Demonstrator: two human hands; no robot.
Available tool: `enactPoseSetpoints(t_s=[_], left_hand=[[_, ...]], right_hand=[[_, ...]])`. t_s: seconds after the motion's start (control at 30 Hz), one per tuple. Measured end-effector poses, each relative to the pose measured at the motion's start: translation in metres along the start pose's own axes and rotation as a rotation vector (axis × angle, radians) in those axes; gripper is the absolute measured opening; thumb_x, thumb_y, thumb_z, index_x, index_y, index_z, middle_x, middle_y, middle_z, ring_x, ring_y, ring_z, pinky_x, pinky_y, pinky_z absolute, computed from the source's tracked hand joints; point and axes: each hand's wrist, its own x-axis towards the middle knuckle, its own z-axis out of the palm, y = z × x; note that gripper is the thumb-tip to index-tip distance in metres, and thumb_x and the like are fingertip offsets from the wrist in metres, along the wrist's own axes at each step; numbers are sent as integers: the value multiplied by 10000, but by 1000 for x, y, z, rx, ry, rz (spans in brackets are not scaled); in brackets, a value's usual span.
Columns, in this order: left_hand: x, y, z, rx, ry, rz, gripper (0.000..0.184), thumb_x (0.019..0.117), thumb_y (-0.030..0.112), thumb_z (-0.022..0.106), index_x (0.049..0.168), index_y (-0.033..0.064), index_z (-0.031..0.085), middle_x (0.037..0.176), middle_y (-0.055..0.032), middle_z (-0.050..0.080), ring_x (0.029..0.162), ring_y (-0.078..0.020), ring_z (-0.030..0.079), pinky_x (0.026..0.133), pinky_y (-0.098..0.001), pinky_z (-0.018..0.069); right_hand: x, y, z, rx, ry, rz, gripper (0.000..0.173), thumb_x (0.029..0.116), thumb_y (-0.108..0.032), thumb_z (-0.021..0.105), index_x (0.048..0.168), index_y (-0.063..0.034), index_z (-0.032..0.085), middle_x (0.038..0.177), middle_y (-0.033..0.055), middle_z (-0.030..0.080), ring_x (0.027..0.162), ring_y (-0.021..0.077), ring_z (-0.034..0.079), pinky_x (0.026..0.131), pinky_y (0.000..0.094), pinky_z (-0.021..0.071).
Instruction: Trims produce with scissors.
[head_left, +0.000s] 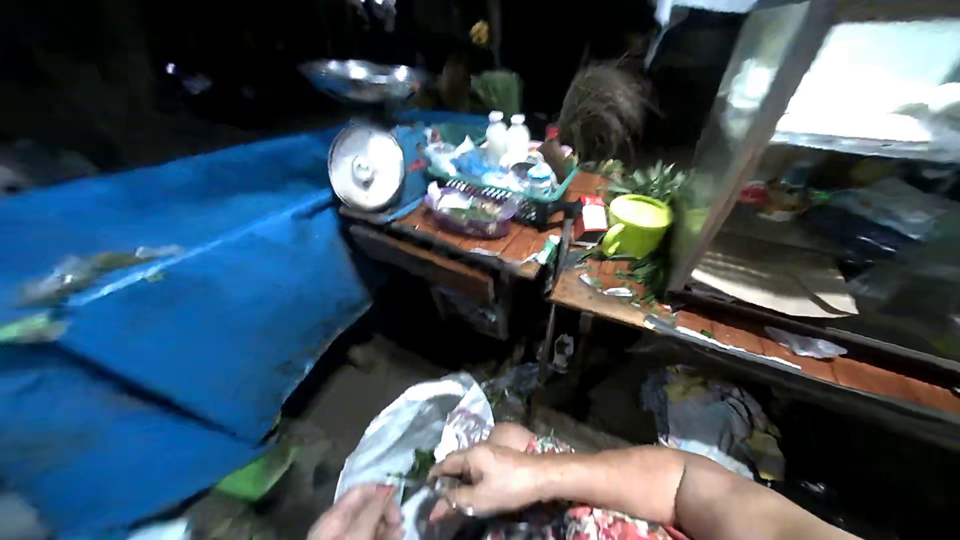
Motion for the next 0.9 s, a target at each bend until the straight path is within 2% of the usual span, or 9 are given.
enactPoseSetpoints(t_s=[0.1, 0.17, 0.27, 0.33, 0.4, 0.63, 0.7, 0.8, 0.9], left_hand=[[-3, 0, 1, 43, 71, -24, 145, 1034, 85, 504, 1008, -8, 613, 697, 25, 622, 595, -57, 622, 618, -246, 571], [-4, -1, -2, 73, 61, -50, 180, 1049, 102, 504, 1051, -28, 627, 726, 9, 624, 617, -58, 621, 637, -245, 565], [-4, -3, -6, 26, 64, -92, 180, 1064, 91, 503, 1015, -23, 633, 718, 4, 611, 612, -54, 607, 636, -217, 548], [-2, -7, -7, -17, 78, -106, 179, 1067, 77, 494, 971, 3, 625, 699, 6, 604, 605, -59, 607, 636, -207, 546], [0, -7, -7, -47, 92, -118, 183, 1068, 64, 494, 952, 7, 625, 684, -1, 604, 594, -65, 610, 627, -203, 548], [6, -11, -6, -2, 121, -148, 163, 1070, 67, 486, 1000, -6, 614, 697, 3, 596, 600, -58, 607, 632, -211, 549], [8, -14, -4, 27, 105, -110, 168, 1060, 74, 477, 1030, -20, 613, 701, 19, 599, 593, -49, 615, 622, -219, 566], [9, -17, 2, 57, 65, -66, 156, 1025, 68, 466, 975, -4, 595, 669, 48, 598, 566, -43, 612, 599, -226, 569], [12, -19, 6, 17, 61, -26, 140, 1003, 38, 476, 926, 25, 591, 630, 79, 606, 531, -19, 608, 556, -197, 561]], right_hand=[[2, -5, 2, -5, -16, 17, 371, 1010, -170, 641, 1307, 52, 636, 1133, 207, 714, 997, 230, 698, 930, 392, 547], [6, -2, 5, 1, -10, 20, 374, 998, -185, 654, 1293, 45, 648, 1145, 182, 718, 1004, 171, 697, 933, 336, 547], [12, 9, 13, 29, -2, 8, 370, 989, -213, 666, 1266, 33, 665, 1104, 130, 729, 947, 82, 687, 894, 264, 554], [16, 13, 14, 47, -28, 6, 368, 1004, -226, 648, 1261, 36, 656, 1045, 108, 719, 872, 48, 656, 833, 230, 539], [18, 13, 13, 52, -49, 2, 369, 1011, -229, 635, 1267, 36, 651, 1038, 98, 717, 862, 34, 648, 826, 212, 532], [24, 11, 11, 66, -92, 81, 362, 1022, -215, 618, 1294, 22, 641, 1023, 86, 714, 812, 28, 631, 772, 208, 521], [22, 11, 11, 101, -86, 104, 364, 1016, -182, 626, 1303, 41, 629, 1063, 130, 715, 851, 73, 654, 803, 246, 537], [21, 12, 10, 127, -53, 63, 354, 1008, -156, 641, 1275, 75, 636, 1102, 191, 711, 953, 162, 679, 889, 321, 539], [21, 11, 7, 114, -52, 51, 333, 1017, -159, 630, 1260, 69, 649, 1085, 195, 716, 959, 202, 685, 895, 370, 536]])
